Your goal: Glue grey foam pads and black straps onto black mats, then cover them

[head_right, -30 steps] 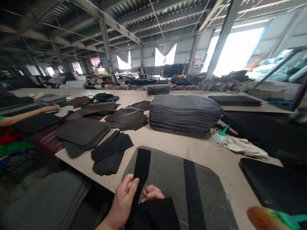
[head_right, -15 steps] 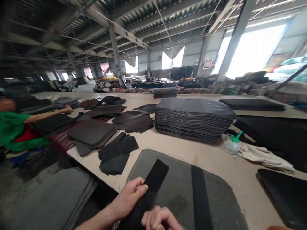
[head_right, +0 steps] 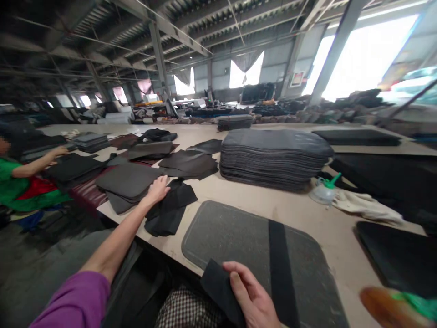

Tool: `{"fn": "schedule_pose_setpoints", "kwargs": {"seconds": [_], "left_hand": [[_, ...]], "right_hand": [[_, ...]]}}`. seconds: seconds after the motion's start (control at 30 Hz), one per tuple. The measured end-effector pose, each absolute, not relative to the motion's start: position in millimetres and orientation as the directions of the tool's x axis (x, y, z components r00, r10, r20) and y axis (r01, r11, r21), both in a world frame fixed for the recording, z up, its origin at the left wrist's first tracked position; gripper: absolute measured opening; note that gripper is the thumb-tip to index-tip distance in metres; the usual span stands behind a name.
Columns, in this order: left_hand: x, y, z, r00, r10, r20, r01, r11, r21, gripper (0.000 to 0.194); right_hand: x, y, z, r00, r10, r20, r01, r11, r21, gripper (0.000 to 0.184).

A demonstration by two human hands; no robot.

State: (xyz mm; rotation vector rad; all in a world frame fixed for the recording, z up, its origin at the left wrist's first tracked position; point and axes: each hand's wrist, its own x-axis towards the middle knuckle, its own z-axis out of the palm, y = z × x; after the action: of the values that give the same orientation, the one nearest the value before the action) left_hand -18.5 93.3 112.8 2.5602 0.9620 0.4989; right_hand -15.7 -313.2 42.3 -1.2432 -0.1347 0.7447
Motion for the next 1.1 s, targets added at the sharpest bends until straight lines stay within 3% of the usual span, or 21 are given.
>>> {"fn": "schedule_pose_setpoints", "kwargs": {"seconds": [0.07, 0.13, 0.23, 0.3, 0.37, 0.47, 0.6, 0.77, 0.87, 1.1], "left_hand": [[-25, 76, 111, 0.748, 0.632, 0.205, 0.5, -0.738, 0.453, 0.045], [-35, 49, 106, 0.849, 0.517, 0.108, 0.368, -0.725, 0.583, 0.042], [-58, -2, 95, 0.968, 0.053, -0.245, 0.248, -0.347, 0.905, 0.056], [-75, -37, 88, 0.894, -0.254, -0.368, 0.339, -0.152, 0.928, 0.063], [-87, -68, 79, 0.836, -0.393, -0.384, 0.386, -0.077, 0.919, 0.068], [-91, -98, 65, 0.883, -0.345, -0.318, 0.377, 0.119, 0.919, 0.068], [-79, -110, 55, 0.947, -0.072, -0.314, 0.32, 0.314, 0.894, 0.047], [-59, -91, 43, 0.949, 0.101, -0.297, 0.281, 0.143, 0.949, 0.046], [-41, -67, 34, 0.944, 0.163, -0.286, 0.289, 0.007, 0.957, 0.048], [29, -24, 8, 0.96, 0.032, -0.277, 0.272, -0.318, 0.908, 0.041]], "right_hand": [[-21, -313, 48, 0.822, 0.505, -0.261, -0.4, 0.187, -0.897, 0.051], [-23, -309, 53, 0.894, 0.413, -0.177, -0.28, 0.205, -0.938, 0.045], [-20, -299, 54, 0.942, 0.332, -0.049, -0.121, 0.201, -0.972, 0.038], [-18, -295, 52, 0.956, 0.291, 0.028, -0.017, 0.148, -0.989, 0.035], [-19, -292, 49, 0.953, 0.281, 0.111, 0.09, 0.088, -0.992, 0.03], [-21, -291, 46, 0.925, 0.313, 0.217, 0.224, 0.012, -0.974, 0.025], [-26, -290, 40, 0.896, 0.393, 0.208, 0.246, -0.049, -0.968, 0.021], [-35, -291, 27, 0.827, 0.559, -0.065, -0.114, 0.054, -0.992, 0.049], [-40, -295, 13, 0.752, 0.638, -0.169, -0.255, 0.045, -0.966, 0.052], [-33, -292, -3, 0.712, 0.673, -0.201, -0.18, -0.101, -0.978, 0.048]]}}
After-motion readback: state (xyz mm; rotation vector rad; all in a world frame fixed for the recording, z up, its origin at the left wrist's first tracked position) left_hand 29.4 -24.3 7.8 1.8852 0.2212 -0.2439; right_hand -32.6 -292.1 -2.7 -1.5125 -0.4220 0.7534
